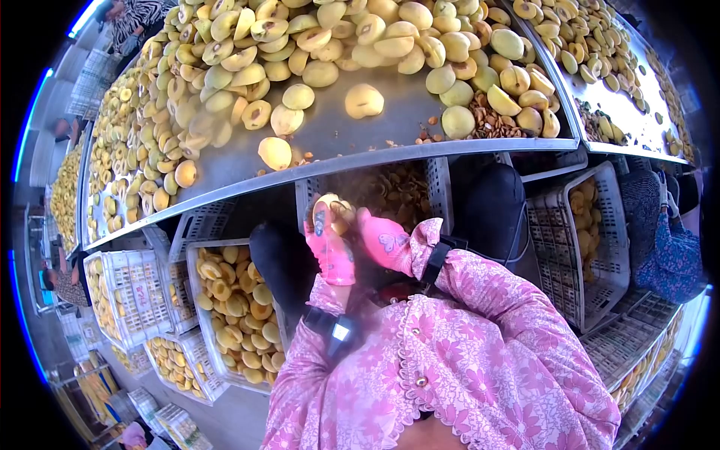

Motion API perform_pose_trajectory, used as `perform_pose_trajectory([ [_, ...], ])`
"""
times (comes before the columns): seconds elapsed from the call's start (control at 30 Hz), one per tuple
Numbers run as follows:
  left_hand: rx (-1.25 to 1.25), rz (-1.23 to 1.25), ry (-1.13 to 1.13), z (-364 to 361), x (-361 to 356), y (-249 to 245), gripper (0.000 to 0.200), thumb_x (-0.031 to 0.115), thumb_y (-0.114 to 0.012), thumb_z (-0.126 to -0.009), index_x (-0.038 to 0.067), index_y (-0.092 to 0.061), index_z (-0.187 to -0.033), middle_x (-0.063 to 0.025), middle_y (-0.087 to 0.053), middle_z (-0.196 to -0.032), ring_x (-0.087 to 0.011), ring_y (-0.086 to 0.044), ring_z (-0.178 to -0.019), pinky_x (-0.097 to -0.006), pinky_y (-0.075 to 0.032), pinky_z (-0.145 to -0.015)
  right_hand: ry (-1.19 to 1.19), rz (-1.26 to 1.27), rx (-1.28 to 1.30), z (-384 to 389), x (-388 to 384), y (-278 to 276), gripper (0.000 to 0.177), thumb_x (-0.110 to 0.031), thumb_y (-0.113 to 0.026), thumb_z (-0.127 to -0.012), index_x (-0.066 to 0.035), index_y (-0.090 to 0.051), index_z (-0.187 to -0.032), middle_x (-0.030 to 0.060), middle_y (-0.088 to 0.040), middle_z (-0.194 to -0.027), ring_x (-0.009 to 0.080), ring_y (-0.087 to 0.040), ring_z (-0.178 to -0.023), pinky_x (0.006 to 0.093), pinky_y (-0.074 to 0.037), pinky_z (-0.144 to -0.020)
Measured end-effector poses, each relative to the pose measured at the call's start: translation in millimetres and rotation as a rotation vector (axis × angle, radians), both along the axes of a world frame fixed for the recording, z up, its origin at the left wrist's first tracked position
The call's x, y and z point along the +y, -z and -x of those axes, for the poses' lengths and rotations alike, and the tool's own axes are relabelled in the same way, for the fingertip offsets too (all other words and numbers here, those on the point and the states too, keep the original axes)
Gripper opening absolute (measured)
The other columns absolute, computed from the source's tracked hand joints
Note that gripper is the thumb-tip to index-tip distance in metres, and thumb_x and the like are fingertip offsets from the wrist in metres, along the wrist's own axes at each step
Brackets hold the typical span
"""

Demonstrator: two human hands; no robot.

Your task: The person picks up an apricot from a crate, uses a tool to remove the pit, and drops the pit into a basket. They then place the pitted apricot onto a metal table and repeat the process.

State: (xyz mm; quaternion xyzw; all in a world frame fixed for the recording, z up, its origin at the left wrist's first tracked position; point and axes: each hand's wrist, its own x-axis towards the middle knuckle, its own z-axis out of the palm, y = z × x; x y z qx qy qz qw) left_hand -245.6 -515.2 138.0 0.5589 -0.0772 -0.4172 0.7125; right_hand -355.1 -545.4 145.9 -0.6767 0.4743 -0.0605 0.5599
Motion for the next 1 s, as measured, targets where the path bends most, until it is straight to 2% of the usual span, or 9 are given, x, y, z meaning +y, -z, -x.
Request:
perform_pose_trajectory([
  [0.1, -0.010, 0.025, -0.005, 3.2, 0.3, -2.3, 0.035, 0.019, -0.061, -0.088, 0.004, -0.051, -0.118, -0.0096, -0.058, -0.106, -0.0190, -0.057, -0.095, -0.0302, -0.051, -0.081, -0.024, -0.002, 0.035, -1.5, 0.2, 0.0, 0.041, -0.031, -0.022, -0.099, -0.005, -0.051, -0.110, 0.0175, -0.063, -0.092, 0.0321, -0.061, -0.089, 0.0392, -0.046, -0.078],
  [0.2, -0.018, 0.055, 0.023, -1.1, 2.1, 6.5, 0.035, 0.019, -0.061, -0.088, 0.003, -0.051, -0.118, -0.0098, -0.058, -0.106, -0.0185, -0.058, -0.094, -0.0298, -0.051, -0.081, 0.116, -0.078, -0.200, -5.2, 6.2, 14.4, 0.042, -0.032, -0.024, -0.100, -0.003, -0.051, -0.112, 0.0130, -0.062, -0.093, 0.0254, -0.060, -0.088, 0.0359, -0.046, -0.077],
  [0.3, -0.056, 0.037, 0.038, -6.8, 3.4, 16.8, 0.035, 0.019, -0.062, -0.088, 0.002, -0.052, -0.117, -0.0099, -0.059, -0.105, -0.0179, -0.059, -0.092, -0.0291, -0.051, -0.080, 0.158, -0.300, -0.227, -6.5, 5.0, -0.6, 0.043, -0.033, -0.027, -0.099, -0.002, -0.053, -0.112, 0.0083, -0.061, -0.095, 0.0197, -0.057, -0.087, 0.0329, -0.044, -0.079],
  [0.47, -0.016, -0.004, 0.039, -13.7, 7.2, 16.8, 0.034, 0.018, -0.062, -0.087, 0.002, -0.053, -0.115, -0.0099, -0.060, -0.104, -0.0173, -0.059, -0.090, -0.0283, -0.051, -0.078, 0.036, -0.228, -0.228, -3.5, 3.7, 28.3, 0.047, -0.038, -0.028, -0.098, -0.001, -0.055, -0.111, 0.0101, -0.062, -0.097, 0.0225, -0.057, -0.089, 0.0326, -0.042, -0.085],
  [0.7, -0.081, -0.019, 0.045, -12.9, 5.8, 18.4, 0.031, 0.021, -0.060, -0.088, 0.001, -0.056, -0.112, -0.0097, -0.061, -0.101, -0.0184, -0.061, -0.088, -0.0295, -0.051, -0.078, -0.040, -0.102, 0.074, -8.3, -0.3, 27.9, 0.052, -0.038, -0.024, -0.098, 0.001, -0.056, -0.111, 0.0178, -0.062, -0.102, 0.0306, -0.058, -0.100, 0.0377, -0.040, -0.088],
  [0.77, -0.136, -0.026, 0.055, -15.9, 6.1, 22.7, 0.031, 0.023, -0.059, -0.089, 0.001, -0.057, -0.111, -0.0094, -0.061, -0.101, -0.0188, -0.061, -0.088, -0.0301, -0.050, -0.078, -0.074, -0.047, -0.018, -20.7, 9.2, 90.6, 0.053, -0.039, -0.024, -0.098, 0.000, -0.058, -0.108, 0.0175, -0.063, -0.100, 0.0298, -0.058, -0.100, 0.0372, -0.040, -0.087],
  [0.83, -0.197, -0.041, 0.054, -21.0, 6.6, 33.0, 0.032, 0.023, -0.058, -0.089, 0.001, -0.056, -0.112, -0.0091, -0.061, -0.101, -0.0183, -0.061, -0.088, -0.0301, -0.050, -0.078, -0.052, -0.095, -0.064, -22.5, 9.8, 92.6, 0.053, -0.040, -0.025, -0.097, 0.000, -0.059, -0.107, 0.0172, -0.064, -0.097, 0.0293, -0.059, -0.098, 0.0369, -0.041, -0.086],
  [0.9, -0.171, -0.036, 0.034, -21.2, 8.7, 33.7, 0.033, 0.023, -0.058, -0.089, 0.000, -0.055, -0.113, -0.0088, -0.061, -0.101, -0.0177, -0.060, -0.088, -0.0299, -0.050, -0.078, 0.029, -0.249, -0.064, -17.4, 1.3, 28.4, 0.054, -0.041, -0.026, -0.097, 0.000, -0.060, -0.105, 0.0172, -0.064, -0.095, 0.0292, -0.059, -0.096, 0.0367, -0.042, -0.084],
  [1.0, -0.126, 0.005, 0.003, -20.0, 6.7, 30.2, 0.033, 0.022, -0.058, -0.089, 0.000, -0.055, -0.113, -0.0087, -0.061, -0.101, -0.0169, -0.060, -0.089, -0.0297, -0.050, -0.079, 0.102, -0.381, -0.048, -19.5, -1.7, 26.6, 0.036, -0.029, -0.033, -0.098, -0.001, -0.046, -0.116, 0.0139, -0.062, -0.089, 0.0234, -0.059, -0.093, 0.0334, -0.043, -0.082],
])
